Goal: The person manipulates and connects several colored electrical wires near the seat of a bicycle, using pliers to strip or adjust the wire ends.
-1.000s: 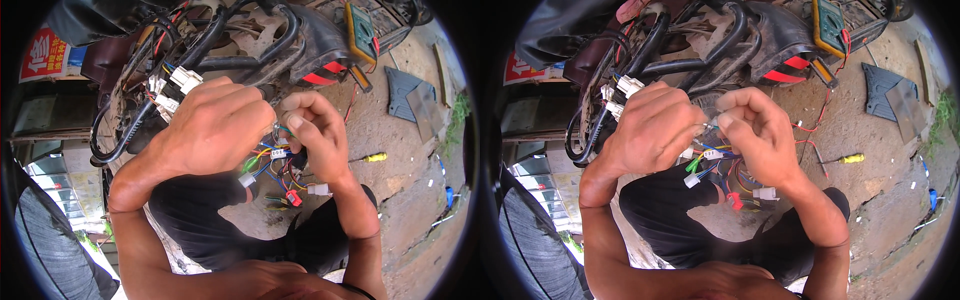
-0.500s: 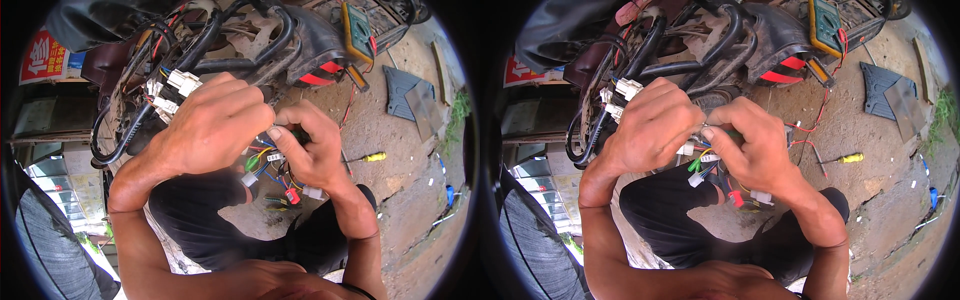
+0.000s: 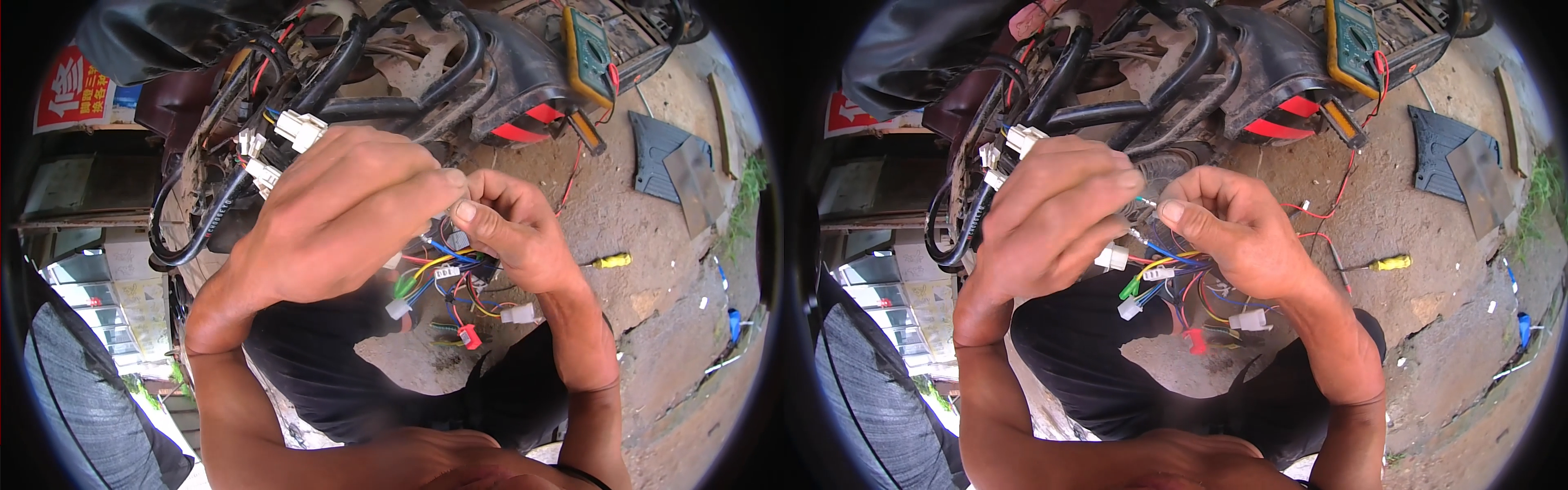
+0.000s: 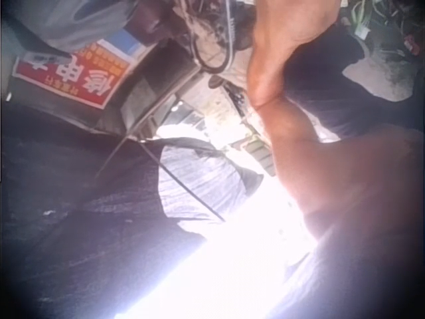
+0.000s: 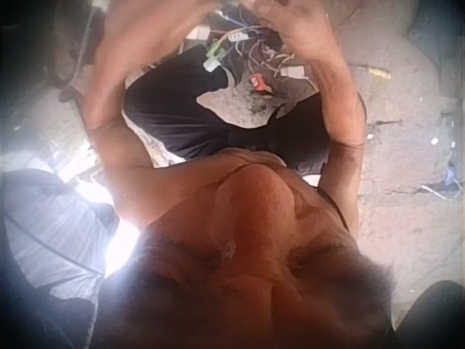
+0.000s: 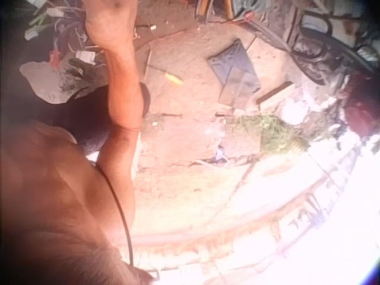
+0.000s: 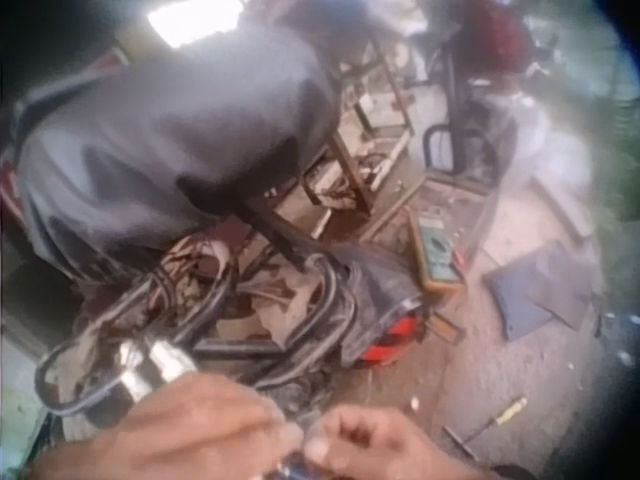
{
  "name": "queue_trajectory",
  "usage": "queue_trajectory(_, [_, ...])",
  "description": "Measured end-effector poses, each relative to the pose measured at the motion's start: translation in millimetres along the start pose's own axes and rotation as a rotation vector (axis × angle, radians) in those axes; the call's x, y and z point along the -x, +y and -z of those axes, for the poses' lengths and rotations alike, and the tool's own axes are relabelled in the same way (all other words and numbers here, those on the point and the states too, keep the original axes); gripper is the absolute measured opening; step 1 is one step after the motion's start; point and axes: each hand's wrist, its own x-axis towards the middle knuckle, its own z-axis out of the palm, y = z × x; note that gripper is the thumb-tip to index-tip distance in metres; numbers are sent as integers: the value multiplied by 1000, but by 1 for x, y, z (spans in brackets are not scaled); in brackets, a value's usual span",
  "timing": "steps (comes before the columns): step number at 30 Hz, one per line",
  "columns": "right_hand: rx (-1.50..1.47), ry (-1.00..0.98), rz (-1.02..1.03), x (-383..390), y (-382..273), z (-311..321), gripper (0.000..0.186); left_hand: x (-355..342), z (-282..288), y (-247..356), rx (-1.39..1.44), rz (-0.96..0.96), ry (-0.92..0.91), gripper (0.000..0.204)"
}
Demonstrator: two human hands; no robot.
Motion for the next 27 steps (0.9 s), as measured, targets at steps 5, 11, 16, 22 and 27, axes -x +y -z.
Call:
queue_trajectory(5, [-22, -6, 3, 2, -1, 1, 21, 25, 11, 30, 80, 97, 169, 35])
queue_trajectory(11, [38, 27, 40, 1, 3, 0, 21, 76, -14, 63, 477, 323, -73, 29])
queue_trajectory(16, [124, 119, 48, -2, 10, 5, 20, 121, -88, 74, 629, 529, -329, 31])
queue_trajectory(22, [278, 108, 123, -12, 7, -1, 18, 195, -212, 97, 662, 1046, -587, 29])
queue_trajectory(27, [258, 136, 143, -10, 10, 4, 16, 265, -354, 124, 533, 1107, -603, 44])
